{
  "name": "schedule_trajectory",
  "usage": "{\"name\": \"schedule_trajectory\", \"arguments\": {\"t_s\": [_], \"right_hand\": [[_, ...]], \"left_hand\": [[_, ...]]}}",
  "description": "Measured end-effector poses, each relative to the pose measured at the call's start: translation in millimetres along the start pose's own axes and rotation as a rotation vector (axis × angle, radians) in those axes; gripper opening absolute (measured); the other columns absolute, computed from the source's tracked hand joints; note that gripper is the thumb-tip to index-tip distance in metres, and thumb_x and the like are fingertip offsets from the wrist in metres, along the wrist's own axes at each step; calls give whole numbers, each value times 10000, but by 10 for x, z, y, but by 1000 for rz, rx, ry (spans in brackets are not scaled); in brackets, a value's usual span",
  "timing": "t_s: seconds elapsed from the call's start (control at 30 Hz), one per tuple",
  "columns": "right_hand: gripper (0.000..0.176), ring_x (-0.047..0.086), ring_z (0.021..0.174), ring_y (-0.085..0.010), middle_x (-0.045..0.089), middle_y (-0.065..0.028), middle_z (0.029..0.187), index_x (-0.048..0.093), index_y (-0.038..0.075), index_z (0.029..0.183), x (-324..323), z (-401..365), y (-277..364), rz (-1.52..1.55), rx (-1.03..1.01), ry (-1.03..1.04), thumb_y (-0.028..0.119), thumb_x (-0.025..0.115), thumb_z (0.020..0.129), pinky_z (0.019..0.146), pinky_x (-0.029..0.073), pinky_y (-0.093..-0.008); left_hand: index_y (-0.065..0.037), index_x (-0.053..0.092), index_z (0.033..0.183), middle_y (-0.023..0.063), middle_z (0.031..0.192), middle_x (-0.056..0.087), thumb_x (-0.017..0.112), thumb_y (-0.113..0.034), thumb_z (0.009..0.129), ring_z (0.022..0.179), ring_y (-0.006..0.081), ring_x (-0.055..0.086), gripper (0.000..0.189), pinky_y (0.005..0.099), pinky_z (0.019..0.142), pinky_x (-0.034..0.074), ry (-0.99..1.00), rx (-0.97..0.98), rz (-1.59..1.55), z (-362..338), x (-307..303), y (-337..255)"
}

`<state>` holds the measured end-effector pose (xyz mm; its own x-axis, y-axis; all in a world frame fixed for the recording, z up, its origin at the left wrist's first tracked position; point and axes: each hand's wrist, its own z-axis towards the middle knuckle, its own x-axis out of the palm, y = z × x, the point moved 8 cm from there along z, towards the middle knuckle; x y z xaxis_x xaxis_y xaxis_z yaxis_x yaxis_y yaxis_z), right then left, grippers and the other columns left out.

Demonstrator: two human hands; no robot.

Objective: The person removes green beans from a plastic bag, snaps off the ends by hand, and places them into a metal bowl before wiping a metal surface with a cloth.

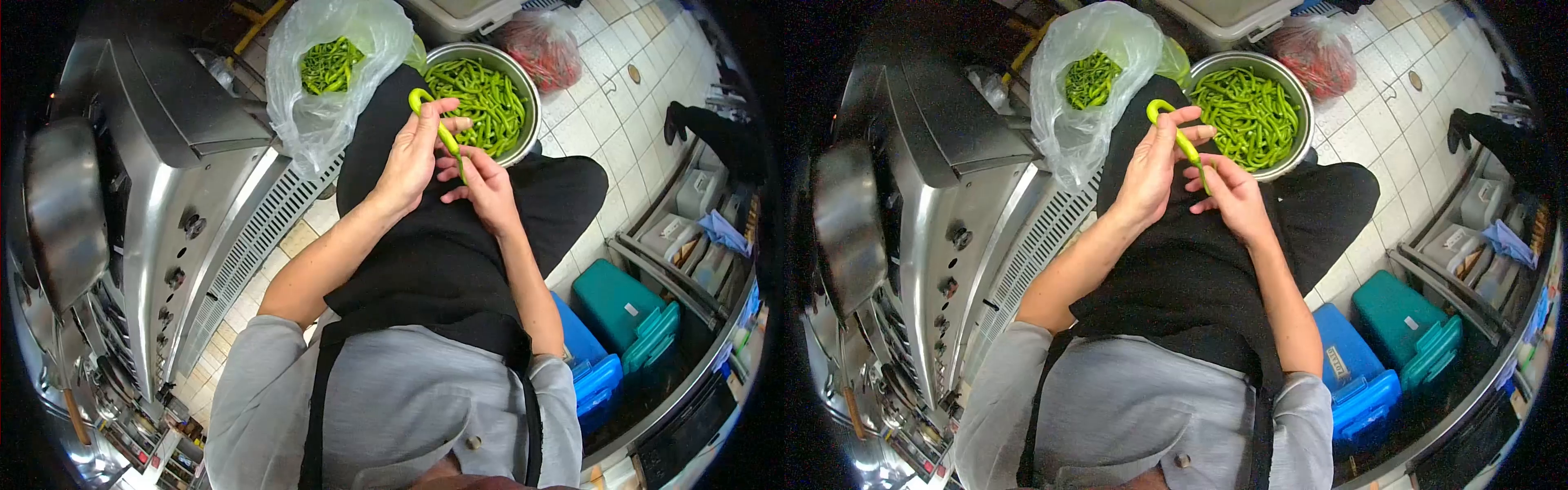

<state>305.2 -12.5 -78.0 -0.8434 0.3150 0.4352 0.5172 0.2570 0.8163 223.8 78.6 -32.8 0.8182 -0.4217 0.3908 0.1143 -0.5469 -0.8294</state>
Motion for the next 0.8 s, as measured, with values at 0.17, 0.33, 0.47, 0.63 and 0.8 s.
{"name": "schedule_trajectory", "arguments": {"t_s": [0.17,0.33,0.47,0.63,0.8], "right_hand": [[393,642,879,-158,655,-108,1065,534,5,1314,2,-30,23,80,-15,48,286,503,1041,651,593,-299],[402,639,859,-155,655,-112,1038,550,6,1294,2,-34,1,104,27,38,315,491,1044,626,583,-291],[400,635,848,-147,656,-97,1013,580,8,1249,48,-50,24,116,55,65,339,489,1042,605,573,-281],[321,618,781,-104,658,-50,956,614,15,1187,115,-66,21,-50,32,142,281,517,1035,583,552,-248],[252,577,672,-59,629,-6,857,622,20,1168,49,-88,14,-149,-13,50,212,538,1028,531,495,-205]], "left_hand": [[-23,503,1302,125,1120,661,325,-495,1062,971,166,607,560,322,894,489,19,34,12,-6,-22,68],[-27,508,1276,135,1116,667,318,-480,1067,978,177,612,534,345,928,471,47,108,14,-68,-90,-11],[-31,506,1283,127,1092,675,301,-434,1081,970,168,615,495,338,925,468,100,142,60,-101,-101,-8],[-43,486,1341,61,1081,663,348,-344,1089,740,50,543,416,201,673,473,110,113,207,-183,-32,78],[-11,490,1339,43,1044,636,445,-222,1069,885,86,579,345,241,805,490,162,142,274,-157,-61,105]]}}
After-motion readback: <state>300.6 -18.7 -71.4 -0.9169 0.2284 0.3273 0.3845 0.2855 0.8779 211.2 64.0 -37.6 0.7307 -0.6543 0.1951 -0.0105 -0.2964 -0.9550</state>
